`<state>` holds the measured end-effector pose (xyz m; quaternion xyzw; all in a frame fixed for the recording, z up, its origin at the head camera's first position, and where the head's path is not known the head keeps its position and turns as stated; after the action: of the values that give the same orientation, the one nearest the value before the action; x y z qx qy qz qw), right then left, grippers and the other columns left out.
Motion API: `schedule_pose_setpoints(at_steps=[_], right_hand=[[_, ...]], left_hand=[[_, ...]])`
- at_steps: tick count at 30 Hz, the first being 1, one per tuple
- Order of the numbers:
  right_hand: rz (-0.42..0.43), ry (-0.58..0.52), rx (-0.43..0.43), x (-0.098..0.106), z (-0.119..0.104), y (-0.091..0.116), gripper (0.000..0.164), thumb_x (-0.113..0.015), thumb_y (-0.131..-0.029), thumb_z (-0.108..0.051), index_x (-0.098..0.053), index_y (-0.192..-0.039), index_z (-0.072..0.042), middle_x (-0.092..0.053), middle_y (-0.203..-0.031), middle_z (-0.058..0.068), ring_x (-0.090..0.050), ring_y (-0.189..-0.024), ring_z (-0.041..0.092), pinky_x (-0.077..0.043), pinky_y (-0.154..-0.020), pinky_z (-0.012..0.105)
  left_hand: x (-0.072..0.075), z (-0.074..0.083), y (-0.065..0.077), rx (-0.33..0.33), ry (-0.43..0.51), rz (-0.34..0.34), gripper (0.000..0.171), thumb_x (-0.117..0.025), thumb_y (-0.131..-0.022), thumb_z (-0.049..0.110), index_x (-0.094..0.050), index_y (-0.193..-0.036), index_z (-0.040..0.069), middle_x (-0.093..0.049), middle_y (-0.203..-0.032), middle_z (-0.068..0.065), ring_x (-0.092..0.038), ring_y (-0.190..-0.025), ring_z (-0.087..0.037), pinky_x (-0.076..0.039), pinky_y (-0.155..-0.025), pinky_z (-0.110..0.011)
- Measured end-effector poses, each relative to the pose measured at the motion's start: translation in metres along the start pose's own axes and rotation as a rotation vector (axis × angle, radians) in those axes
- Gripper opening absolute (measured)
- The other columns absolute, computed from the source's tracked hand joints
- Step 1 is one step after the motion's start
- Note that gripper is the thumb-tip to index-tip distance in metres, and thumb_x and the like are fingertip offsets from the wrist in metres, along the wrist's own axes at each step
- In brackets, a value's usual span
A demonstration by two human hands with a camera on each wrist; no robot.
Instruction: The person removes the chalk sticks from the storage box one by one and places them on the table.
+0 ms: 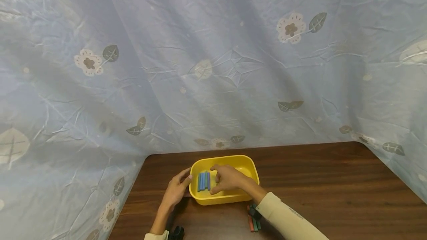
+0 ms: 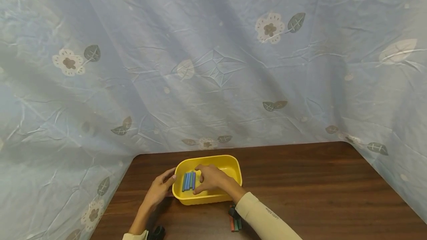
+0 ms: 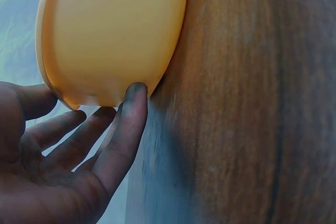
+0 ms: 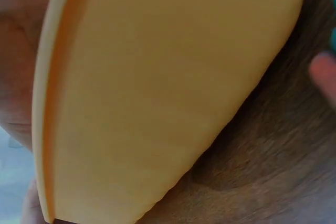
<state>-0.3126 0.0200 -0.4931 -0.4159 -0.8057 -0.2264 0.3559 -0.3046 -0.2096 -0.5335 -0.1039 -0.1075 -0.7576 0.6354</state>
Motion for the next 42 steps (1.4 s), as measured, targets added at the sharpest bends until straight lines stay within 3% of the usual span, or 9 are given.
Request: schedule_pose_setpoints(at_steps=[7,15,28,42], right_hand=[[-0.033,0.042,-0.056,-0.008,-0.002,-0.014,0.087,-0.094,-0.084,-0.033,-0.053,-0.154,-0.001,-0.070,-0.083,-0.006,-0.060,-0.070,0.006,-0.053,-0.064,0.022],[-0.053,0.069,-0.132,-0.014,0.006,-0.021,0.091,-0.095,-0.081,-0.033,-0.052,-0.156,-0.003,-0.072,-0.084,-0.005,-0.060,-0.072,0.009,-0.054,-0.065,0.024],[-0.029,0.052,-0.125,-0.021,0.011,-0.027,0.085,-0.096,-0.081,-0.031,-0.057,-0.152,-0.005,-0.068,-0.092,-0.003,-0.059,-0.078,0.009,-0.054,-0.067,0.024],[0.012,0.041,-0.128,-0.017,0.012,-0.029,0.078,-0.095,-0.082,-0.029,-0.059,-0.146,-0.004,-0.068,-0.084,-0.005,-0.059,-0.071,0.009,-0.051,-0.061,0.024]], left_hand=[[-0.002,-0.001,0.000,-0.009,0.000,-0.004,0.051,-0.059,-0.112,0.022,-0.049,-0.160,0.004,-0.063,-0.143,-0.034,-0.079,-0.096,-0.031,-0.070,-0.070,-0.040],[-0.003,-0.002,0.000,-0.010,0.003,-0.010,0.051,-0.058,-0.113,0.022,-0.049,-0.160,0.004,-0.060,-0.147,-0.034,-0.079,-0.098,-0.031,-0.071,-0.071,-0.040],[-0.003,-0.002,0.004,0.007,0.014,-0.020,0.051,-0.056,-0.113,0.021,-0.047,-0.161,0.004,-0.055,-0.152,-0.035,-0.078,-0.103,-0.032,-0.071,-0.073,-0.038],[0.000,0.004,0.003,-0.016,-0.001,-0.017,0.050,-0.057,-0.113,0.020,-0.049,-0.160,0.005,-0.060,-0.148,-0.034,-0.078,-0.102,-0.034,-0.071,-0.072,-0.040]])
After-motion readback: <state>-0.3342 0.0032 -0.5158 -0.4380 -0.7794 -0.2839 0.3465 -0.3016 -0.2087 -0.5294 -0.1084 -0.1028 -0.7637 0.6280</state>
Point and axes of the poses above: each hand's wrist, its own y-axis away from the middle knuckle, its own x-axis out of the back of the hand, z = x × y, the point moved 4 cm from there along -y, towards the middle knuckle
